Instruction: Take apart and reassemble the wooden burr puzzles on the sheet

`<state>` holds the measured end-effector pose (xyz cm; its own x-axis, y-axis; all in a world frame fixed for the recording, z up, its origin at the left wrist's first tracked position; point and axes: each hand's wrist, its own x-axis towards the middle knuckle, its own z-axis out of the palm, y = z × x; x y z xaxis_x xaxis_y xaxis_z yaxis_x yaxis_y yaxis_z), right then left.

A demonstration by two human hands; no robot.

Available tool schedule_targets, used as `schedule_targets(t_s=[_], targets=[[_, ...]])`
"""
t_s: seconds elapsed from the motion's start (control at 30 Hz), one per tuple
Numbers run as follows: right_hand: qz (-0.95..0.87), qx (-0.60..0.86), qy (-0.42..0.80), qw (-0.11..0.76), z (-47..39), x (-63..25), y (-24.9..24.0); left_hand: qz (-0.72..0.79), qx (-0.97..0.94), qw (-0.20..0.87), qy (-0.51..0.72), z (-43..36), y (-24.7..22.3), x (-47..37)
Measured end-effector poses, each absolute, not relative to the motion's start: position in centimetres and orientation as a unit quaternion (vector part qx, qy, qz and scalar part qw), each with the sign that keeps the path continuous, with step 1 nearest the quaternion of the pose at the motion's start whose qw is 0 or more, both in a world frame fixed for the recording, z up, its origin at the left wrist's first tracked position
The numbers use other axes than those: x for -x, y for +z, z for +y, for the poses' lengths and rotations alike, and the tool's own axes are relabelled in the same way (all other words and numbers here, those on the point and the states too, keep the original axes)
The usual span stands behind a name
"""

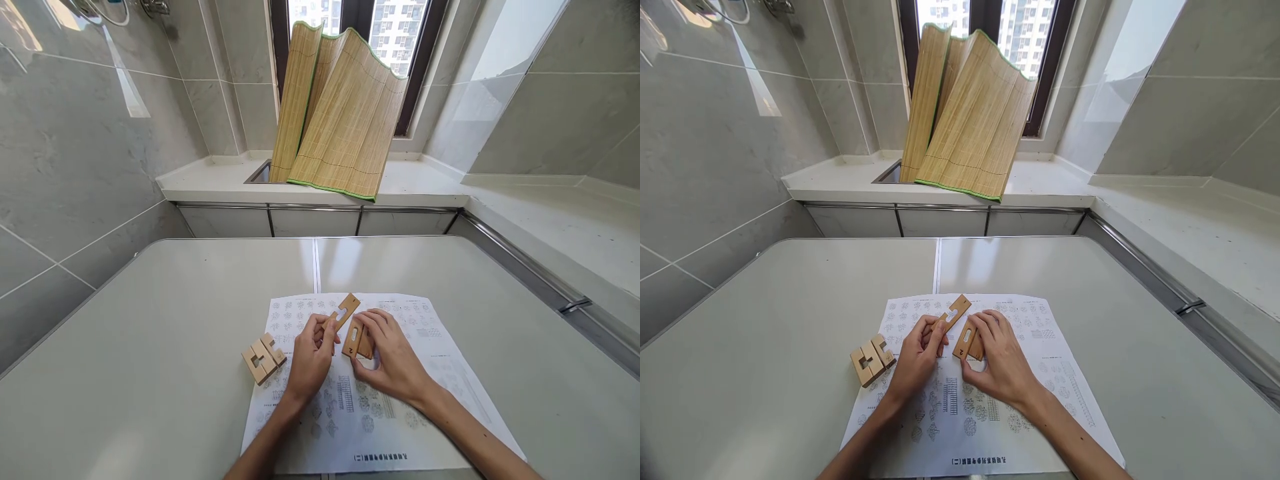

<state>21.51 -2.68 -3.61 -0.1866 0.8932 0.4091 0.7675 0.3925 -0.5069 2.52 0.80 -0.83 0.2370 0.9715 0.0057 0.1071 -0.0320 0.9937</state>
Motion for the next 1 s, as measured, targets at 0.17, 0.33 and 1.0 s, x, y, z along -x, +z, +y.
schedule_targets(t_s=[0.17,0.33,1.0], targets=[[-0.756,0.549,0.132,0.332,-2.7,-21.5,-3.6,0.454,-0.574,0.536,0.421,0.8,-0.6,-2.5],[-0.740,0.549,0.156,0.357,-2.7,-21.7,-3.6,0.457,-0.570,0.536,0.424,0.7,-0.6,-2.5],[-0.532,0.429,0.452,0.573,-2.7,-23.9,-2.3,0.361,-0.512,0.683,0.375,0.4,-0.1,-2.5]])
